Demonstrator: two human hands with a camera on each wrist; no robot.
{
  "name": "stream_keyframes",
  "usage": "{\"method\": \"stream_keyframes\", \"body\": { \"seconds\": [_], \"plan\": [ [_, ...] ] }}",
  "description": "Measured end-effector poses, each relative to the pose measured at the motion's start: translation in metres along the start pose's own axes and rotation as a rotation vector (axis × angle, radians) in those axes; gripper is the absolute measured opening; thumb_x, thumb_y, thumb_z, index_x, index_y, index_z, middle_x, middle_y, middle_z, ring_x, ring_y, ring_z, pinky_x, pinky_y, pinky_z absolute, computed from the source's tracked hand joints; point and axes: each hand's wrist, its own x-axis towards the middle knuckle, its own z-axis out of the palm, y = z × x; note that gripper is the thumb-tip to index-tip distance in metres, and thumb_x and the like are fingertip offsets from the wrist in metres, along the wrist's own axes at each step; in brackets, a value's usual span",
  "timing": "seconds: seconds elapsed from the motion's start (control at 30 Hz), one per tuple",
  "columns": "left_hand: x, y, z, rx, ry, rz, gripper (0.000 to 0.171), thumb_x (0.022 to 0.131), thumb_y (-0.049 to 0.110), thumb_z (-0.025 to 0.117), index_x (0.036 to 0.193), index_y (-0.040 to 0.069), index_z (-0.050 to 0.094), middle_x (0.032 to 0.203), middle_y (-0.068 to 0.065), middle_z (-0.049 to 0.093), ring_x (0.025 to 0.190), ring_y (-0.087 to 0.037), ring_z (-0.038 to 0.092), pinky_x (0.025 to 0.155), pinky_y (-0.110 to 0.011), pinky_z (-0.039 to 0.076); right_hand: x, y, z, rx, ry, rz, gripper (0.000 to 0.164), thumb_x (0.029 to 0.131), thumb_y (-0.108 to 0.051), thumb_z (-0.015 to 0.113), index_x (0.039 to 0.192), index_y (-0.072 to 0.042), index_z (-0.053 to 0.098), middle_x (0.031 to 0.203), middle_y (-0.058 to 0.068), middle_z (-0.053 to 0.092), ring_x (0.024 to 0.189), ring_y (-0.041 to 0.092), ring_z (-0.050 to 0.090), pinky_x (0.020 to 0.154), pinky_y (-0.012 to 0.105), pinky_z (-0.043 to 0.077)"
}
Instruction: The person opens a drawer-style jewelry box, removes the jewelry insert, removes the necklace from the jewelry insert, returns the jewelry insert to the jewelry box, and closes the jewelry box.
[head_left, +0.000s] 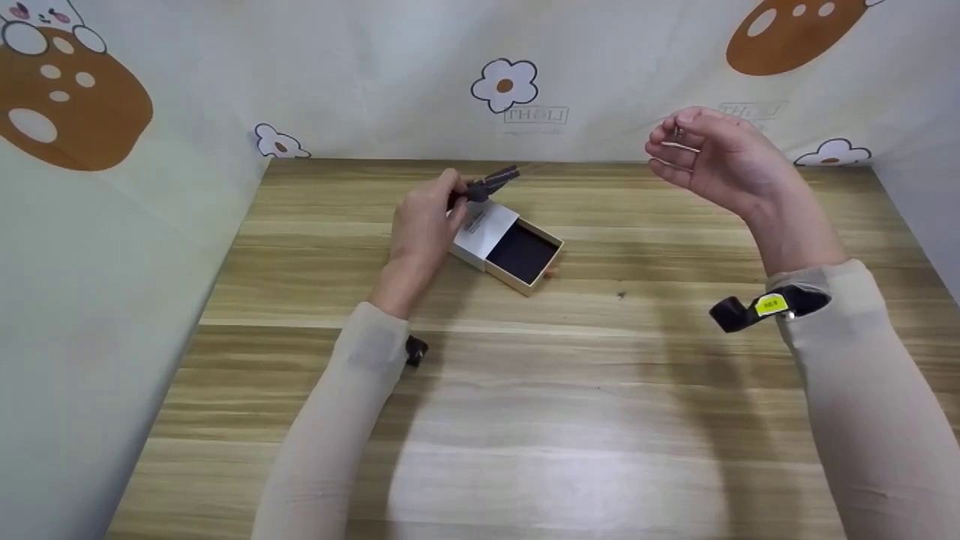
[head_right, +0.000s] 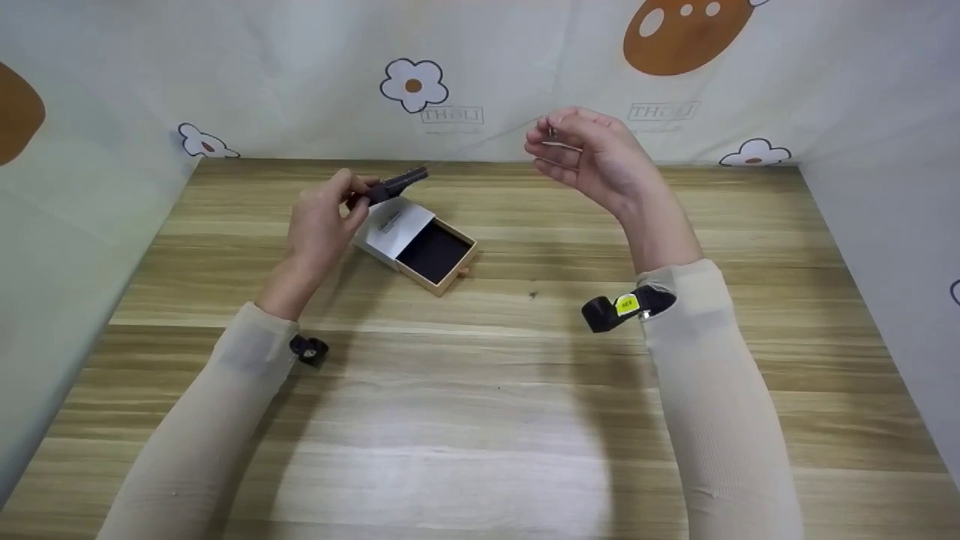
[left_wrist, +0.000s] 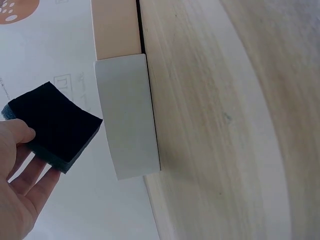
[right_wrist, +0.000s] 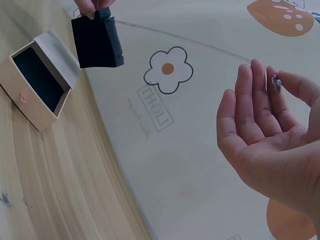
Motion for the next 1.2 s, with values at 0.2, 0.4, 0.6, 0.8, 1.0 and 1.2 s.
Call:
{"method": "stream_keyframes", "body": {
  "seconds": [0.2,0.4,0.6,0.8,1.0,1.2],
  "plan": [
    [0.000,-0.002,0.000,-0.007,0.019,0.007,0.006,0.097,0.011,0.062,0.102,0.008,0.064,0.112,-0.008,0.076,0.102,-0.026,0.073,0.085,-0.039,0.060,-0.002,-0.002,-0.004,0.019,-0.013,-0.005,0.027,0.103,-0.007,0.047,0.088,-0.002,0.069,0.090,0.009,0.074,0.089,0.021,0.071,0.088,0.033,0.058],
    [0.000,-0.003,-0.001,0.001,0.036,0.016,0.008,0.096,0.011,0.064,0.103,0.008,0.065,0.108,-0.010,0.076,0.098,-0.027,0.073,0.082,-0.041,0.060,-0.006,-0.005,-0.010,0.086,-0.042,0.007,0.028,0.103,-0.005,0.045,0.090,0.001,0.069,0.092,0.012,0.073,0.092,0.025,0.071,0.089,0.035,0.058],
    [0.000,-0.004,-0.001,0.000,0.042,0.016,0.008,0.095,0.011,0.064,0.103,0.007,0.064,0.110,-0.009,0.076,0.100,-0.028,0.073,0.085,-0.042,0.059,-0.009,-0.006,-0.013,0.109,-0.035,0.007,0.028,0.103,-0.004,0.046,0.090,0.002,0.069,0.092,0.014,0.073,0.092,0.026,0.071,0.089,0.035,0.058],
    [0.000,-0.005,-0.002,-0.013,0.032,0.011,0.009,0.095,0.010,0.064,0.104,0.007,0.065,0.114,-0.008,0.075,0.104,-0.028,0.072,0.090,-0.040,0.059,-0.009,-0.007,-0.015,0.130,-0.046,0.015,0.028,0.103,-0.004,0.045,0.090,0.002,0.069,0.093,0.014,0.073,0.093,0.026,0.071,0.088,0.036,0.058],
    [0.000,-0.006,-0.001,-0.020,0.030,0.006,0.009,0.095,0.010,0.064,0.104,0.007,0.065,0.116,-0.006,0.075,0.107,-0.027,0.071,0.092,-0.039,0.058,-0.009,-0.006,-0.018,0.189,-0.073,0.045,0.028,0.103,-0.002,0.043,0.092,0.005,0.067,0.095,0.017,0.073,0.094,0.029,0.071,0.089,0.038,0.058],
    [0.001,-0.005,-0.002,-0.024,0.021,-0.006,0.010,0.095,0.011,0.064,0.104,0.007,0.065,0.117,-0.005,0.074,0.109,-0.027,0.071,0.092,-0.039,0.058,-0.008,-0.007,-0.019,0.175,-0.075,0.044,0.028,0.103,-0.003,0.043,0.093,0.005,0.068,0.095,0.016,0.073,0.094,0.028,0.071,0.090,0.037,0.058]
  ]
}}
